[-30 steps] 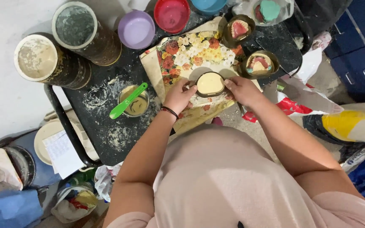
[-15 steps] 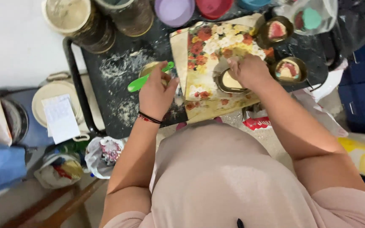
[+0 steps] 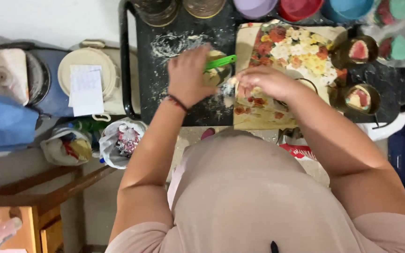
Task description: Tapping a dental mold against a workbench to settle the material and remove air bubbles while using a spatula to level it.
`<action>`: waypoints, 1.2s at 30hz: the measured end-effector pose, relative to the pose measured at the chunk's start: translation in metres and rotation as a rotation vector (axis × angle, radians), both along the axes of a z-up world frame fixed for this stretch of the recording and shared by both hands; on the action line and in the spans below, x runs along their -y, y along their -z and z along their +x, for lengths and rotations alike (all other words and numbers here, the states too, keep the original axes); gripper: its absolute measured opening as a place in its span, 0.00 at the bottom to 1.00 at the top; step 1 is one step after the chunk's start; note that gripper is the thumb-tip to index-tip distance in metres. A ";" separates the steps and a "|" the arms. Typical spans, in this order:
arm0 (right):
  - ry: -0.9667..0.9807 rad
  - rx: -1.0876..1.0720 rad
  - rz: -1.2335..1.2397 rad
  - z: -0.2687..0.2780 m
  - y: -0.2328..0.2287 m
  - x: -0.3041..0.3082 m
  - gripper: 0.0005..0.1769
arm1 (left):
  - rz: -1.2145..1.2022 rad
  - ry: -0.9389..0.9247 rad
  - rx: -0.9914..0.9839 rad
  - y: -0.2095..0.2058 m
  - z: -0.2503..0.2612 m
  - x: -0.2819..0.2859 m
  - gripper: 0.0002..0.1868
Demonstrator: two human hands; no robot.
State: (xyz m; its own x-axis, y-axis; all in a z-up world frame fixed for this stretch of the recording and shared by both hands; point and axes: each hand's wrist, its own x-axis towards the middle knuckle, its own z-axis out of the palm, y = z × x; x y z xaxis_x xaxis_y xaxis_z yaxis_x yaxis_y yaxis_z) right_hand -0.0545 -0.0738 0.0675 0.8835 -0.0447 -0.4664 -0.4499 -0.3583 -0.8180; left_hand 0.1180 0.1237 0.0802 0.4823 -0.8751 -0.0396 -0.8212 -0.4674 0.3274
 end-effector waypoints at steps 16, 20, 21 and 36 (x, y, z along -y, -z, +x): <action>-0.666 -0.282 -0.995 0.029 -0.072 -0.059 0.41 | -0.060 0.067 0.461 0.081 -0.014 0.023 0.77; 0.023 -0.360 -0.293 0.033 -0.053 -0.064 0.38 | 0.026 0.095 0.424 0.076 -0.015 0.021 0.76; 0.196 -0.380 -0.086 0.034 -0.044 -0.063 0.44 | 0.034 0.093 0.403 0.073 -0.013 0.024 0.75; -0.783 -0.270 -0.939 -0.044 -0.075 0.009 0.25 | 0.146 0.118 0.440 0.061 -0.016 0.027 0.64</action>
State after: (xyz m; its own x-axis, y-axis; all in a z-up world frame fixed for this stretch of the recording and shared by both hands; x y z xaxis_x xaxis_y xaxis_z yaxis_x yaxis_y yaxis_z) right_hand -0.0987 -0.0829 0.1429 0.7041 0.0358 -0.7092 0.0336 -0.9993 -0.0170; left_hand 0.1017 0.0971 0.0192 0.3780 -0.9256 0.0197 -0.9175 -0.3774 -0.1252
